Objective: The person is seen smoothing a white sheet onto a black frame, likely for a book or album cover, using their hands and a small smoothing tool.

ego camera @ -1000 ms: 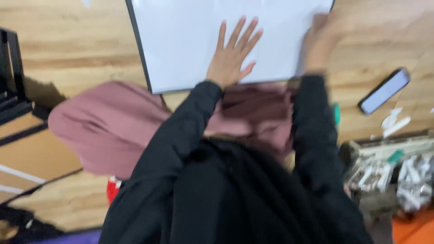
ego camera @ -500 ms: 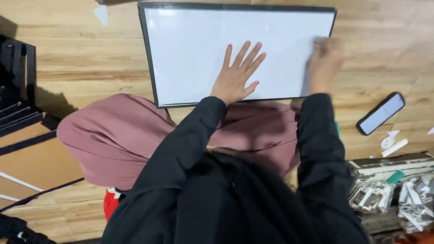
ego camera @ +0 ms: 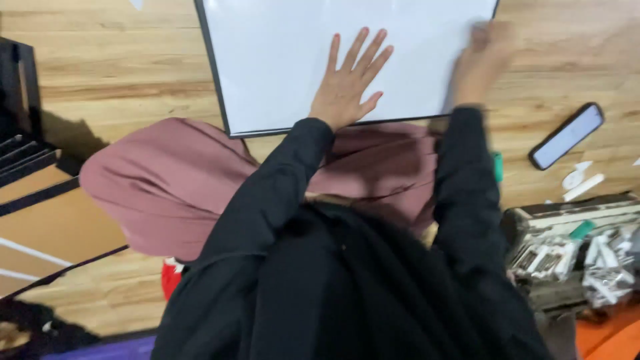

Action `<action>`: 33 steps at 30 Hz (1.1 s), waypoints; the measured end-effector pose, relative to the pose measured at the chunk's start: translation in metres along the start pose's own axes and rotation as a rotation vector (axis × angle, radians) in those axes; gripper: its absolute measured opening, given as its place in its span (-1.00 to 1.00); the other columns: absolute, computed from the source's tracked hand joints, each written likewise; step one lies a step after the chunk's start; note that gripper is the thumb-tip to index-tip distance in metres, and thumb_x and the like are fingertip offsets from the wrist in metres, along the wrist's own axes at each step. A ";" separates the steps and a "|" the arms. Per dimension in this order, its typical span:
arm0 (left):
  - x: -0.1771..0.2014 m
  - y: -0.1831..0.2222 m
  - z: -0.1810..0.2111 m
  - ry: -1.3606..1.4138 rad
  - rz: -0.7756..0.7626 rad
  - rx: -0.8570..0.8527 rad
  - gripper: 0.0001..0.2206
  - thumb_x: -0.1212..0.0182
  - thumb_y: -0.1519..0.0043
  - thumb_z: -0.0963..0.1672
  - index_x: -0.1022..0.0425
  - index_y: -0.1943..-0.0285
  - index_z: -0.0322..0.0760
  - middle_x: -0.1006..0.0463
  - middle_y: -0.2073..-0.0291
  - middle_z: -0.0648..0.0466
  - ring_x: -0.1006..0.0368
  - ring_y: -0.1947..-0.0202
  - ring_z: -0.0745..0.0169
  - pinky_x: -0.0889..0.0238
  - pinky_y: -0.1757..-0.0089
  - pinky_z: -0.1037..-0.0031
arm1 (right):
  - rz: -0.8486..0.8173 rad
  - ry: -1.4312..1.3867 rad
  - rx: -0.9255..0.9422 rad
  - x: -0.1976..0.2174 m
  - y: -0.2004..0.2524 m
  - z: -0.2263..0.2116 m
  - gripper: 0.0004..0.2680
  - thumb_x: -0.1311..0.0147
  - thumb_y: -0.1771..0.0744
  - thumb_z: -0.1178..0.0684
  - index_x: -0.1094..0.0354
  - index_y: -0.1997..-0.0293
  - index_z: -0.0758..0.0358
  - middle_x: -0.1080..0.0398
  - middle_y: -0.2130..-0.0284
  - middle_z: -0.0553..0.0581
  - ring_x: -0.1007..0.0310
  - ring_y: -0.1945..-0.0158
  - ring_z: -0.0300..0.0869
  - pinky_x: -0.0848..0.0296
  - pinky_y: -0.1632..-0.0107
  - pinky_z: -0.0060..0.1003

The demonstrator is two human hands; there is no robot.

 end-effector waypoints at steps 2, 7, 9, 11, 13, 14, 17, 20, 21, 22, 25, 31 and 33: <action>0.012 -0.010 -0.012 -0.088 0.037 0.000 -0.36 -0.02 -0.23 0.06 0.17 -0.41 -0.13 0.26 -0.33 0.03 0.36 -0.32 -0.04 0.39 -0.16 -0.12 | -0.059 -0.180 0.233 0.007 -0.013 -0.073 -0.95 -0.01 -0.23 0.29 -0.22 0.45 0.40 -0.21 0.47 0.26 -0.19 0.39 0.10 -0.14 0.33 -0.10; 0.012 -0.003 -0.006 -0.055 0.036 -0.008 -0.39 -0.02 -0.31 0.04 0.19 -0.42 -0.17 0.29 -0.32 0.01 0.37 -0.32 -0.07 0.42 -0.16 -0.14 | 0.004 -0.077 0.145 0.006 -0.010 -0.043 -0.97 -0.04 -0.21 0.27 -0.28 0.44 0.40 -0.24 0.49 0.28 -0.24 0.41 0.14 -0.18 0.34 -0.05; 0.016 -0.012 -0.014 -0.090 0.034 0.004 -0.38 -0.02 -0.29 0.05 0.21 -0.42 -0.15 0.30 -0.32 0.02 0.38 -0.31 -0.05 0.41 -0.17 -0.14 | -0.089 -0.163 0.179 -0.010 -0.022 -0.044 -0.97 -0.02 -0.21 0.30 -0.25 0.43 0.41 -0.23 0.45 0.29 -0.22 0.37 0.14 -0.17 0.30 -0.08; 0.014 -0.011 -0.010 -0.071 0.054 -0.006 -0.40 0.00 -0.28 0.02 0.17 -0.43 -0.16 0.27 -0.33 0.01 0.40 -0.32 -0.04 0.42 -0.16 -0.14 | 0.078 -0.047 -0.047 -0.015 -0.025 0.025 -0.91 -0.03 -0.22 0.21 -0.23 0.53 0.34 -0.24 0.56 0.20 -0.20 0.46 -0.01 -0.16 0.36 -0.09; 0.009 -0.004 -0.005 -0.059 0.025 0.000 -0.38 0.01 -0.27 0.04 0.18 -0.43 -0.17 0.28 -0.33 0.01 0.39 -0.32 -0.05 0.42 -0.16 -0.14 | -0.003 -0.120 0.152 -0.012 -0.004 -0.066 -0.96 0.05 -0.24 0.25 -0.23 0.45 0.37 -0.23 0.51 0.25 -0.20 0.40 0.07 -0.20 0.29 -0.09; 0.012 -0.010 -0.010 -0.072 0.022 0.008 -0.37 0.02 -0.25 0.05 0.20 -0.42 -0.17 0.29 -0.34 0.01 0.39 -0.32 -0.06 0.43 -0.16 -0.15 | -0.055 -0.203 0.369 -0.014 -0.003 -0.124 -0.96 0.13 -0.25 0.30 -0.24 0.38 0.40 -0.21 0.46 0.29 -0.20 0.34 0.14 -0.24 0.22 -0.10; 0.016 -0.003 -0.009 -0.036 -0.020 -0.006 -0.41 0.05 -0.34 0.04 0.24 -0.43 -0.19 0.34 -0.33 0.00 0.43 -0.32 -0.05 0.45 -0.18 -0.12 | 0.050 0.005 -0.182 -0.052 -0.027 0.023 -0.70 0.13 -0.29 -0.08 -0.40 0.42 0.41 -0.43 0.45 0.41 -0.36 0.35 0.24 -0.17 0.21 0.08; 0.011 -0.010 -0.012 -0.085 0.045 0.001 -0.34 -0.03 -0.21 0.05 0.16 -0.41 -0.17 0.26 -0.33 0.01 0.35 -0.32 -0.06 0.40 -0.16 -0.14 | -0.032 -0.159 0.025 -0.054 -0.015 -0.044 -0.87 0.21 -0.31 0.16 -0.10 0.49 0.24 -0.22 0.60 0.15 -0.20 0.50 -0.01 -0.15 0.38 -0.11; 0.017 -0.012 -0.014 -0.098 0.061 0.004 -0.34 -0.03 -0.21 0.05 0.16 -0.41 -0.17 0.26 -0.33 0.01 0.35 -0.32 -0.06 0.40 -0.16 -0.14 | -0.017 -0.166 0.037 -0.067 -0.022 -0.019 -0.87 0.21 -0.31 0.16 -0.10 0.49 0.24 -0.22 0.60 0.15 -0.20 0.50 -0.01 -0.15 0.38 -0.11; 0.019 -0.014 -0.016 -0.109 0.054 0.003 -0.37 0.03 -0.26 0.06 0.21 -0.42 -0.17 0.30 -0.33 0.01 0.38 -0.32 -0.05 0.42 -0.17 -0.12 | 0.005 0.006 0.068 -0.079 -0.029 0.005 -0.89 0.20 -0.32 0.10 -0.16 0.42 0.19 -0.26 0.54 0.14 -0.23 0.47 0.02 -0.14 0.36 -0.06; 0.019 -0.002 -0.007 -0.039 -0.002 -0.002 -0.40 0.04 -0.33 0.04 0.22 -0.43 -0.19 0.33 -0.33 0.01 0.42 -0.32 -0.05 0.45 -0.18 -0.12 | 0.105 -0.720 -0.245 -0.139 -0.010 0.096 -0.86 0.23 -0.30 0.06 -0.25 0.35 0.25 -0.26 0.47 0.16 -0.27 0.34 0.02 -0.18 0.15 -0.05; 0.018 -0.008 -0.011 -0.042 -0.011 -0.009 -0.38 -0.02 -0.31 0.06 0.20 -0.42 -0.17 0.30 -0.32 0.01 0.37 -0.32 -0.04 0.41 -0.17 -0.10 | 0.030 -0.202 0.149 -0.044 -0.045 -0.050 -0.93 0.03 -0.21 0.28 -0.35 0.38 0.28 -0.38 0.47 0.16 -0.35 0.39 -0.02 -0.27 0.29 -0.21; 0.017 -0.007 -0.009 0.002 -0.038 -0.012 -0.42 -0.02 -0.39 0.02 0.23 -0.43 -0.20 0.33 -0.31 0.00 0.42 -0.31 -0.06 0.46 -0.17 -0.13 | 0.163 -0.164 0.116 -0.021 -0.047 -0.064 -0.87 -0.05 -0.13 0.28 -0.44 0.38 0.25 -0.46 0.48 0.14 -0.40 0.41 -0.06 -0.30 0.28 -0.24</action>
Point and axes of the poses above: each hand's wrist, its own y-axis away from the middle knuckle, its own x-axis out of the back of the hand, z = x × y, the point moved 10 cm from there along -y, towards the middle knuckle
